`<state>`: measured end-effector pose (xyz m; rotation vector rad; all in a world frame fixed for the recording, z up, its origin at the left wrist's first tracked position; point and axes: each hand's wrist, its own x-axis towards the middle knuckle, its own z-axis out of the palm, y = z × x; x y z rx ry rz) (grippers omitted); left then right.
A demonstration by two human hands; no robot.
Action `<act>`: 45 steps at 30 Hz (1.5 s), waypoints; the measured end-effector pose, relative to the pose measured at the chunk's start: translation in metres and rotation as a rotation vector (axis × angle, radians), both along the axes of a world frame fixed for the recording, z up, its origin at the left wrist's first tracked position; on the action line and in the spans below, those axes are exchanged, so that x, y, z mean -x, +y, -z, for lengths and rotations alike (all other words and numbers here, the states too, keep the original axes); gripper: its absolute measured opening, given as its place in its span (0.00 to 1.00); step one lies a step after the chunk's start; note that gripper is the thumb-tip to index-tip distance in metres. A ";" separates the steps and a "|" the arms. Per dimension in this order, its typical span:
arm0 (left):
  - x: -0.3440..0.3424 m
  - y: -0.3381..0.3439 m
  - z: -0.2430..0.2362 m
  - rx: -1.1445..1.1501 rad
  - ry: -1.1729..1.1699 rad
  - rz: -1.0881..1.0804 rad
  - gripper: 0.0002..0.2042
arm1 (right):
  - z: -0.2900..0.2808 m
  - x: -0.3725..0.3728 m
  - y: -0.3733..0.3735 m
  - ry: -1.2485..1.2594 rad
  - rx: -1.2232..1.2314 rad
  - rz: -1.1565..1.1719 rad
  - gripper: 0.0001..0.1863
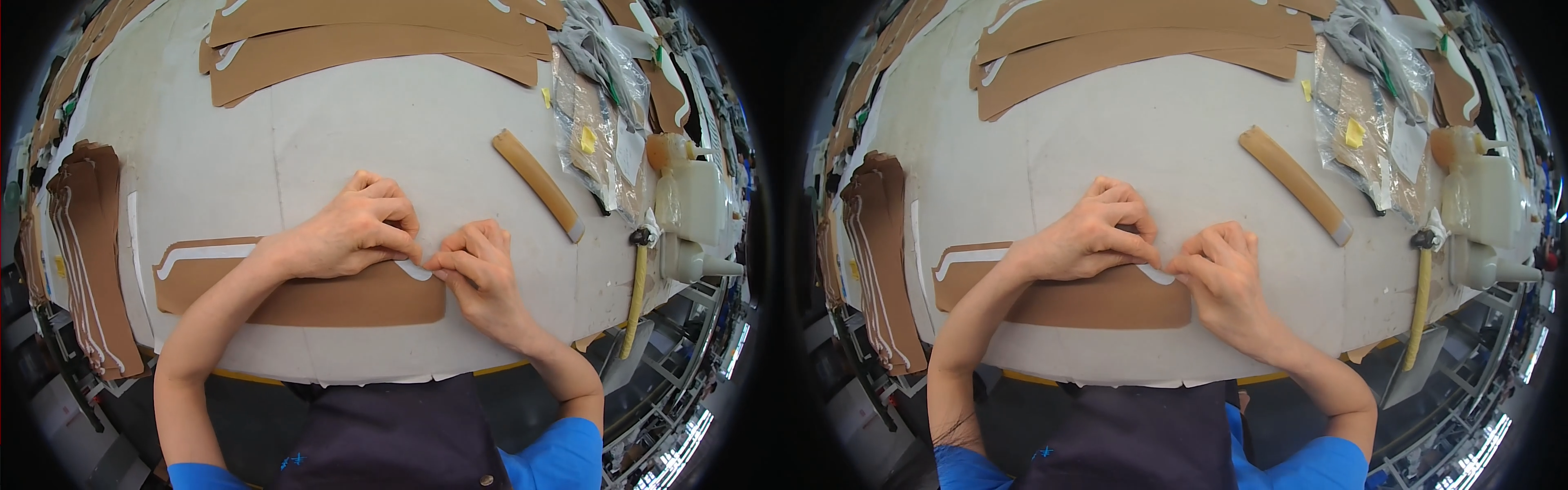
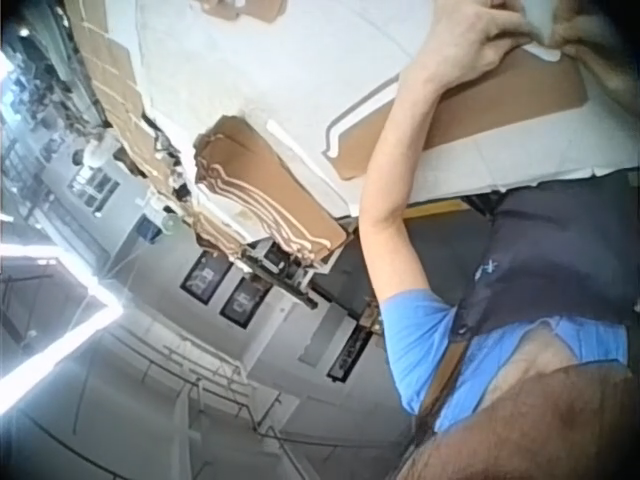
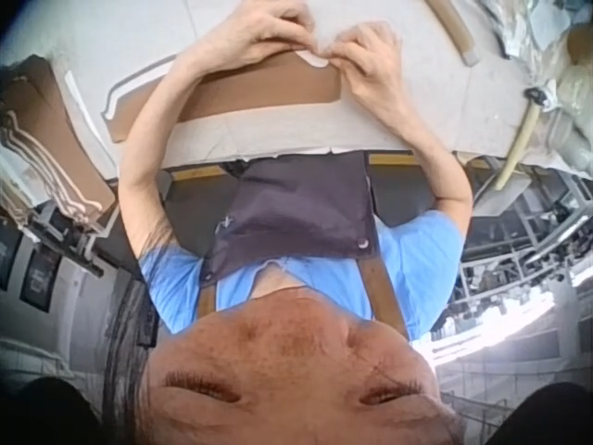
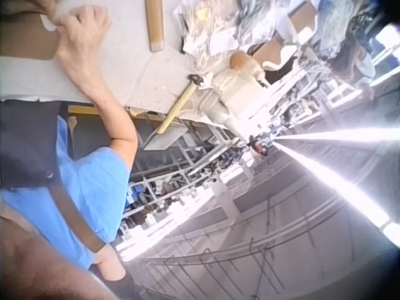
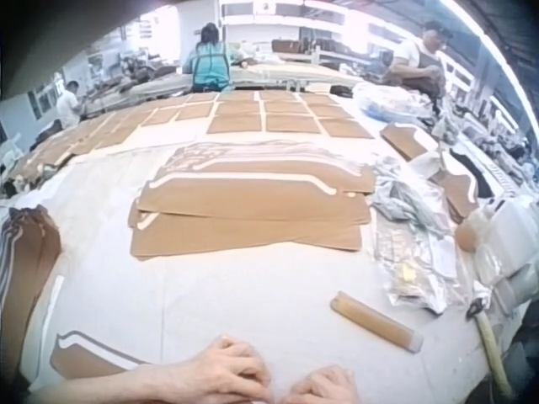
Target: Folding and pressing the edges of leather strips using an adhesive backing and a hand tool.
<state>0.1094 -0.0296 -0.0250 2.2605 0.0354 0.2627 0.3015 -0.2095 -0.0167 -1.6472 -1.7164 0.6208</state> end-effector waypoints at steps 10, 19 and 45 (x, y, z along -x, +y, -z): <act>-0.002 0.003 0.006 0.004 -0.034 0.046 0.10 | 0.007 -0.013 -0.002 -0.211 -0.246 -0.187 0.12; 0.020 -0.003 -0.014 0.011 -0.163 -0.248 0.11 | 0.000 -0.003 0.004 -0.371 -0.299 -0.334 0.16; 0.059 -0.094 0.001 -0.387 -0.137 -0.621 0.20 | -0.003 0.024 -0.025 -0.524 -0.261 -0.146 0.28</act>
